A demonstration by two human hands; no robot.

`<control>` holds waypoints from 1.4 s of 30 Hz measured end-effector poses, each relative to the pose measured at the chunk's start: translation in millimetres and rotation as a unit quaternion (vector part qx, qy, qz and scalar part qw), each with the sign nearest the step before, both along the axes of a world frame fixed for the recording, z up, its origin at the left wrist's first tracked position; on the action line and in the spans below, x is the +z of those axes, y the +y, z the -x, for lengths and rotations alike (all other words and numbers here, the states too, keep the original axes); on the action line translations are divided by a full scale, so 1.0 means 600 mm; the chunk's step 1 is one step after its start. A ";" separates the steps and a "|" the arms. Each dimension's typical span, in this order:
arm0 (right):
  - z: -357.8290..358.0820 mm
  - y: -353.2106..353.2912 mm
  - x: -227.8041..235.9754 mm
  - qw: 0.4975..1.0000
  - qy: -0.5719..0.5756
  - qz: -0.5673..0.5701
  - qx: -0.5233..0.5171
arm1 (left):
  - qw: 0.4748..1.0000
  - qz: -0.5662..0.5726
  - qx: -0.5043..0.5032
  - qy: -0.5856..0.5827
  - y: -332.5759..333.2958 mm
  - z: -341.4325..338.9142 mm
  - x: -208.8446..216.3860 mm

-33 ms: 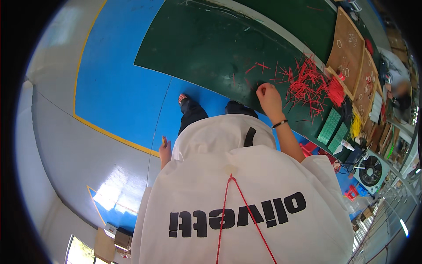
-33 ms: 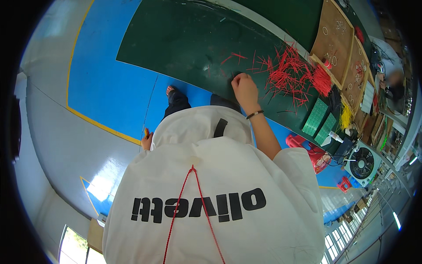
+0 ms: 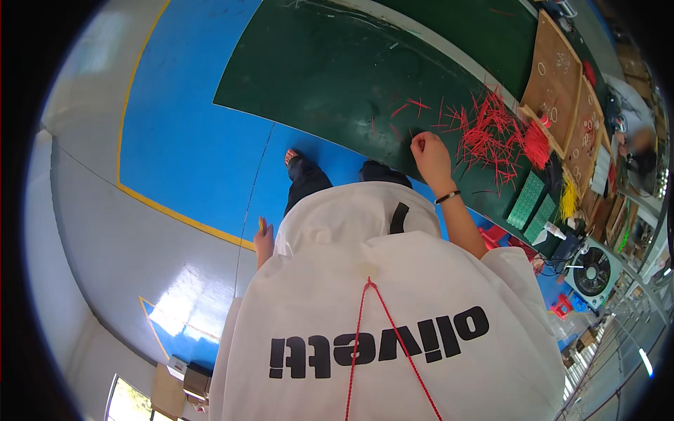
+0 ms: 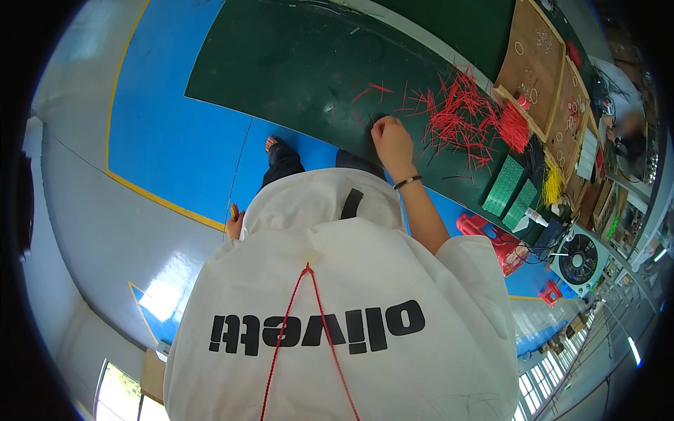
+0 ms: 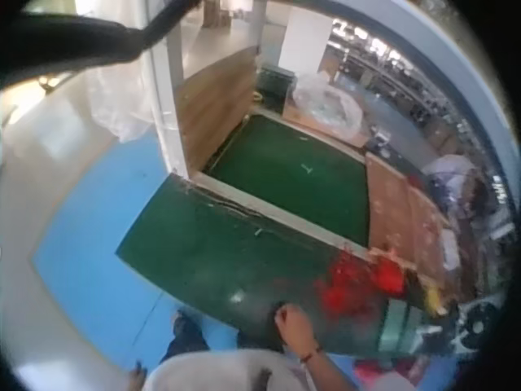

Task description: Organizing and sorting colored electrical wires on an assembly table.

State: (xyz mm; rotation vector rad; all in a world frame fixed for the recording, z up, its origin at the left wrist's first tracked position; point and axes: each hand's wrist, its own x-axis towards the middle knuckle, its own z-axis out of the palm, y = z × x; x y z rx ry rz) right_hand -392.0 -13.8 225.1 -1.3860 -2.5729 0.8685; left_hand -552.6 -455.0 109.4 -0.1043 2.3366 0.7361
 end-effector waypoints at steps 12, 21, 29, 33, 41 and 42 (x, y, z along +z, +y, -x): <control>0.036 -0.019 0.022 0.998 0.026 -0.056 0.027 | 1.000 -0.011 0.007 0.016 0.003 0.011 -0.014; 0.035 -0.021 0.003 0.999 0.036 -0.005 0.036 | 1.000 -0.020 0.001 0.001 -0.009 0.008 -0.019; 0.029 -0.024 0.022 0.997 0.067 0.004 0.045 | 1.000 -0.018 -0.011 0.003 -0.001 0.011 -0.011; 0.055 -0.020 0.026 0.981 0.128 -0.070 0.124 | 1.000 -0.020 -0.008 0.007 -0.018 0.009 -0.018; 0.110 0.016 -0.006 0.932 0.077 -0.152 0.319 | 1.000 0.009 -0.030 -0.001 0.009 0.017 0.013; 0.111 0.020 -0.006 0.917 0.070 -0.181 0.347 | 1.000 0.014 -0.027 -0.005 0.005 0.019 0.012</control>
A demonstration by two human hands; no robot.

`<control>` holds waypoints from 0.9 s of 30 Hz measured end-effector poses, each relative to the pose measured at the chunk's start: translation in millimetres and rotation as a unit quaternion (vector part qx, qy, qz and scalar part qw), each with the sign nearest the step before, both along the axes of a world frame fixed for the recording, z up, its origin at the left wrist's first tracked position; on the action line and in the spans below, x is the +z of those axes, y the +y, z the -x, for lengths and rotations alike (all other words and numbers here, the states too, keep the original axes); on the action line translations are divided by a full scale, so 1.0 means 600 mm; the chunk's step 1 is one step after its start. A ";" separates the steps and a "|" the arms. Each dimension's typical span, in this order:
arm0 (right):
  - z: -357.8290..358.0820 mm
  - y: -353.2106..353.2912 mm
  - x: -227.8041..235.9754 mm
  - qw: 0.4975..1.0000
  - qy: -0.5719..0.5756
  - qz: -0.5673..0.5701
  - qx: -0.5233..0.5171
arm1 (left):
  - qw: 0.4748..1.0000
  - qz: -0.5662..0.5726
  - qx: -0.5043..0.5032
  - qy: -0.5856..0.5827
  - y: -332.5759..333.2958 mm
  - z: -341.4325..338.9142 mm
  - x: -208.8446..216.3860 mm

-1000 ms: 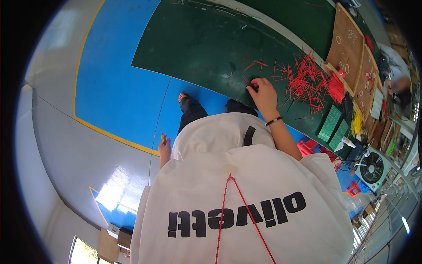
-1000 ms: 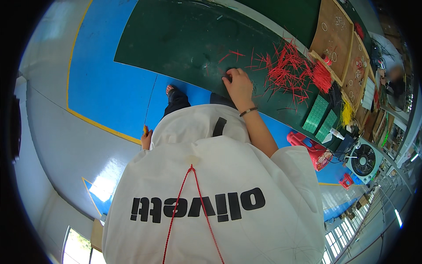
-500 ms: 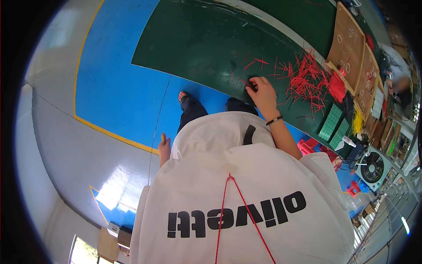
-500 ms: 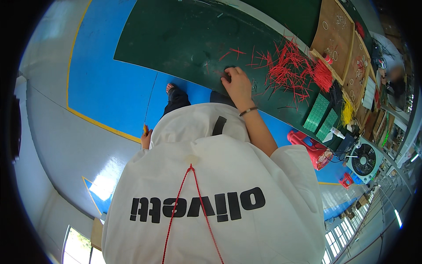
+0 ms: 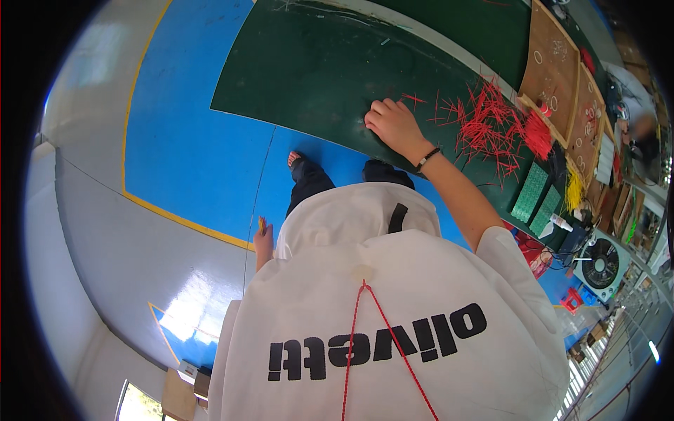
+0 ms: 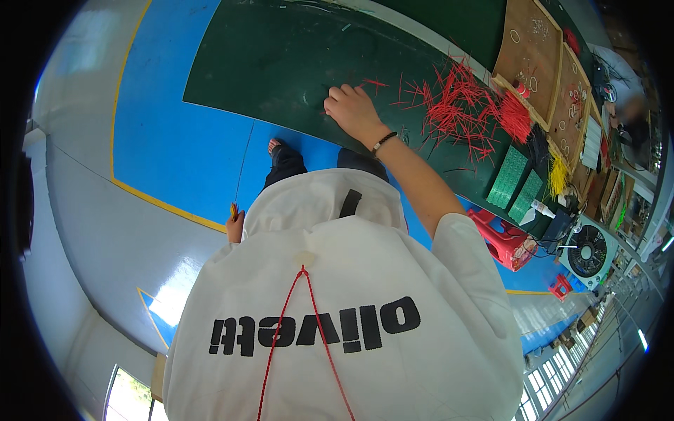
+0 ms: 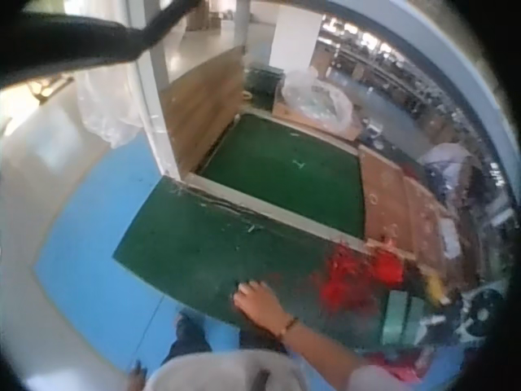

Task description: Organizing and sorting colored electrical wires on an assembly table.

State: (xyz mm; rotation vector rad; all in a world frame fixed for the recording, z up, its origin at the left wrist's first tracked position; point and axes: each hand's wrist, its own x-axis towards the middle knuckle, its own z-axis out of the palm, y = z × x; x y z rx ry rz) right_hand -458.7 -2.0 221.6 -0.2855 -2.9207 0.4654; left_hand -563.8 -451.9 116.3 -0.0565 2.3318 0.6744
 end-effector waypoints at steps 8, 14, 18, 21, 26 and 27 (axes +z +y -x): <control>-0.030 -0.024 0.022 0.996 0.005 -0.026 -0.089 | 1.000 -0.021 0.006 0.007 -0.008 -0.003 -0.016; -0.104 0.014 0.022 0.961 -0.018 0.122 -0.249 | 1.000 -0.001 -0.020 0.010 -0.014 -0.006 -0.025; -0.078 0.054 0.013 0.932 0.012 0.171 -0.320 | 0.999 -0.028 -0.016 0.027 -0.005 -0.009 -0.020; -0.048 0.054 0.022 0.978 0.026 0.061 -0.199 | 1.000 -0.024 -0.006 0.006 -0.009 -0.001 -0.021; -0.040 0.085 0.007 0.993 -0.013 -0.026 -0.112 | 0.998 -0.043 0.037 -0.015 0.015 0.003 0.008; -0.042 0.088 0.005 0.993 -0.042 -0.072 -0.087 | 0.998 -0.049 0.038 -0.012 0.019 0.003 0.010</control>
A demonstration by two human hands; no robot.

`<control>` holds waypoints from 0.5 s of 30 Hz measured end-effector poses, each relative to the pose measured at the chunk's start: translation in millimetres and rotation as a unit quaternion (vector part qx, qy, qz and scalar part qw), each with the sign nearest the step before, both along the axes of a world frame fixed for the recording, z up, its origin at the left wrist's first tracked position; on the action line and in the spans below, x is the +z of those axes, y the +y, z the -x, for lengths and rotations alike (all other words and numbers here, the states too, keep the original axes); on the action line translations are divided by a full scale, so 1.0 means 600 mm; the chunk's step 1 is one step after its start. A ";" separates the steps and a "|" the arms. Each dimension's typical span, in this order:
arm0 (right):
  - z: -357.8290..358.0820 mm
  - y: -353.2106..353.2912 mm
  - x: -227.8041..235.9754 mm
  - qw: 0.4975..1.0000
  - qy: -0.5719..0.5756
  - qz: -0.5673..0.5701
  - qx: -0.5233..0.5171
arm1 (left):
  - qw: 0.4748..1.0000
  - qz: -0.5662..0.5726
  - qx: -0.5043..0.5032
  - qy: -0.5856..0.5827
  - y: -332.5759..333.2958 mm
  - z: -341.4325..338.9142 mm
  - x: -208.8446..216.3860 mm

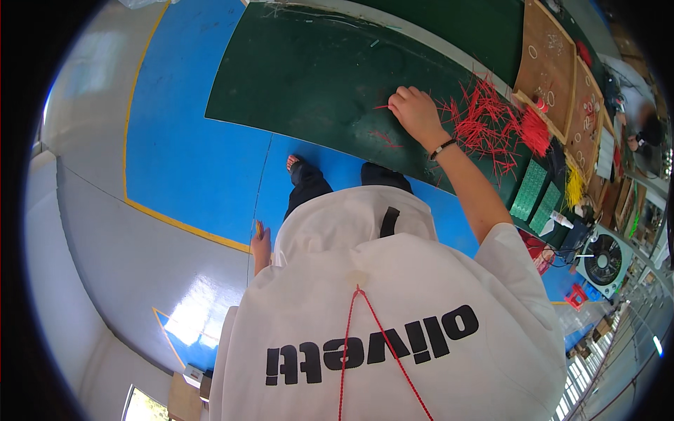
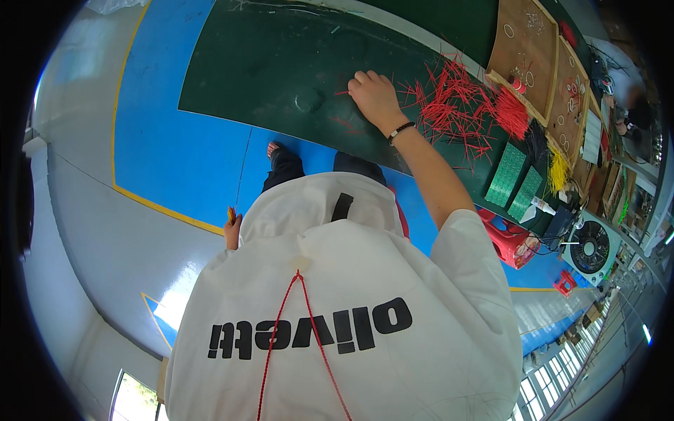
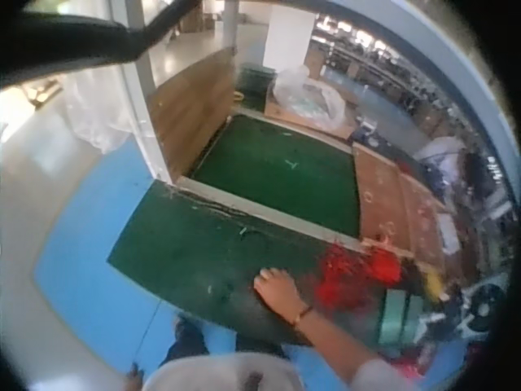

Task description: Organizing and sorting colored electrical wires on an assembly table.

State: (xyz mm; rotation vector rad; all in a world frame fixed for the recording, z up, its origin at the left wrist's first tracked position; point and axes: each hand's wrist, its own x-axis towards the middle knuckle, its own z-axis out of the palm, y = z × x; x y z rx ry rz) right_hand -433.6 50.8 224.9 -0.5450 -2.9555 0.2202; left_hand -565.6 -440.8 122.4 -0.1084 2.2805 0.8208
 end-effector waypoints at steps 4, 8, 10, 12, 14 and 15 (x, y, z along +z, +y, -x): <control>-0.023 -0.045 -0.003 0.997 -0.071 -0.018 0.002 | 0.999 0.027 -0.016 0.026 -0.042 -0.010 -0.023; -0.067 -0.064 0.021 0.981 -0.012 0.175 -0.085 | 0.999 0.030 -0.025 0.001 -0.044 -0.017 -0.027; -0.064 -0.043 0.029 0.973 0.021 0.187 -0.134 | 0.999 0.031 -0.032 0.002 -0.059 -0.021 -0.042; -0.046 -0.019 0.025 0.957 0.057 0.197 -0.205 | 0.998 -0.022 -0.028 0.055 -0.089 -0.032 -0.066; -0.035 -0.001 0.014 0.959 0.054 0.176 -0.217 | 0.999 0.003 -0.039 0.029 -0.061 -0.028 -0.056; -0.032 0.003 0.012 0.960 0.053 0.158 -0.226 | 0.998 0.031 -0.047 0.007 -0.042 -0.023 -0.045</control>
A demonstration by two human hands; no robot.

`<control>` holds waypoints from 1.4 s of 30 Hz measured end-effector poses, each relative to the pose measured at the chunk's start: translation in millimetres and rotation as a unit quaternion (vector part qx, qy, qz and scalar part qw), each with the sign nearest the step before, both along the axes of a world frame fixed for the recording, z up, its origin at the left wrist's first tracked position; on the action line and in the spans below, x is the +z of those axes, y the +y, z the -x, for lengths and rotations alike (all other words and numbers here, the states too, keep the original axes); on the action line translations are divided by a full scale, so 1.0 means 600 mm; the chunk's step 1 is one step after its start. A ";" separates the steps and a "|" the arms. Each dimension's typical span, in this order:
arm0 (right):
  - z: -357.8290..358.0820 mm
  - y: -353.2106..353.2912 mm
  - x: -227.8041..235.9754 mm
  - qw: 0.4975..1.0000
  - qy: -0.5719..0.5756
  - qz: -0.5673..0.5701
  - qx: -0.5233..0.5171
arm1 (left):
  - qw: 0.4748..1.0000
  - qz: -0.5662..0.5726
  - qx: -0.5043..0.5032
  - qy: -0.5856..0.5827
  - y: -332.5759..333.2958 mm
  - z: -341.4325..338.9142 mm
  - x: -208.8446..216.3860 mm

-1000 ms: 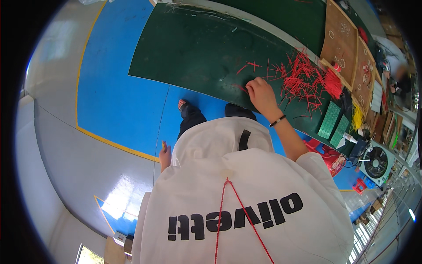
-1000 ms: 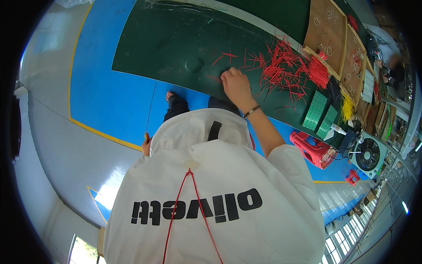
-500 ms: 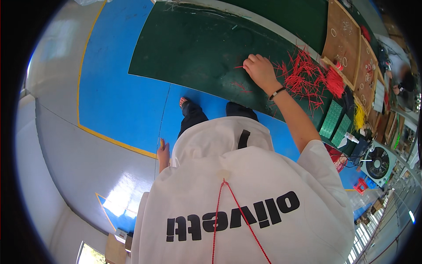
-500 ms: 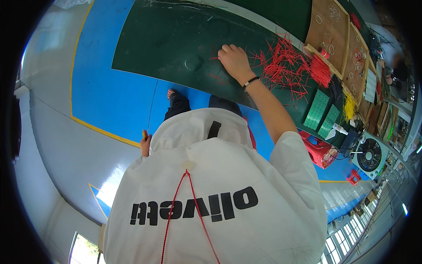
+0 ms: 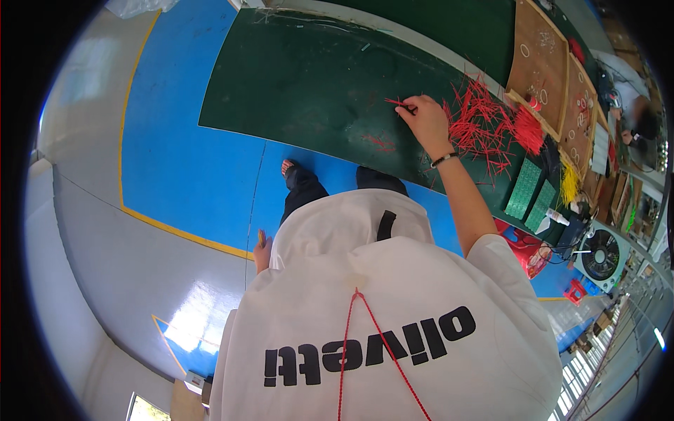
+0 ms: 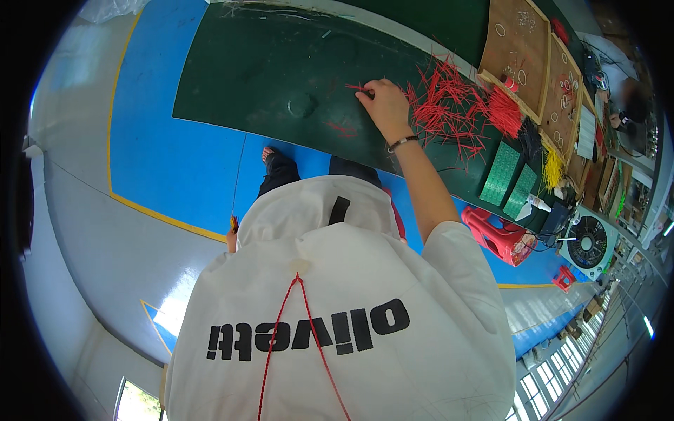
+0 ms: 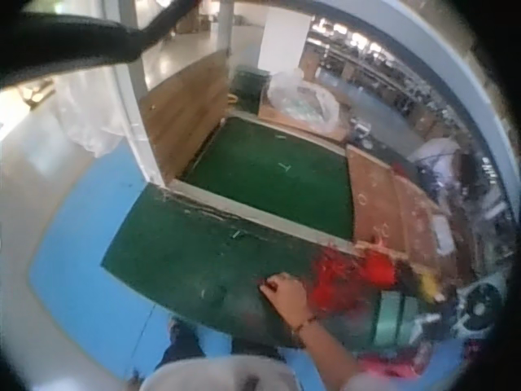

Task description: Organizing and sorting colored electrical wires on an assembly table.

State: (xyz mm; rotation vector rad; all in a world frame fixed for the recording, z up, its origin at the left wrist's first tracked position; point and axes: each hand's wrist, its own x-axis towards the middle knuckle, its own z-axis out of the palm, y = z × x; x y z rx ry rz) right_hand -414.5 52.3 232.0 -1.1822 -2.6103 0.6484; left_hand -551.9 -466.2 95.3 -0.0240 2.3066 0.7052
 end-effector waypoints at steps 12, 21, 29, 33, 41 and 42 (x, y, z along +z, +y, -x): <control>0.003 0.001 -0.014 0.988 -0.054 -0.109 0.098 | 0.999 -0.021 0.039 -0.002 0.056 0.023 0.050; -0.003 0.027 -0.029 0.980 -0.097 -0.127 0.118 | 1.000 0.002 0.009 0.028 0.022 0.010 0.033; -0.036 0.002 -0.007 0.995 0.050 0.073 0.054 | 0.999 -0.012 0.046 0.004 0.059 0.022 0.061; -0.043 -0.049 0.013 0.974 -0.011 0.208 0.083 | 0.999 -0.014 0.010 0.028 0.048 0.018 0.044; -0.003 0.003 -0.003 0.992 -0.004 -0.091 0.082 | 1.000 -0.011 -0.005 0.013 0.036 0.019 0.025; -0.003 0.006 -0.006 0.991 -0.048 -0.088 0.093 | 1.000 -0.018 -0.001 0.009 0.040 0.020 0.029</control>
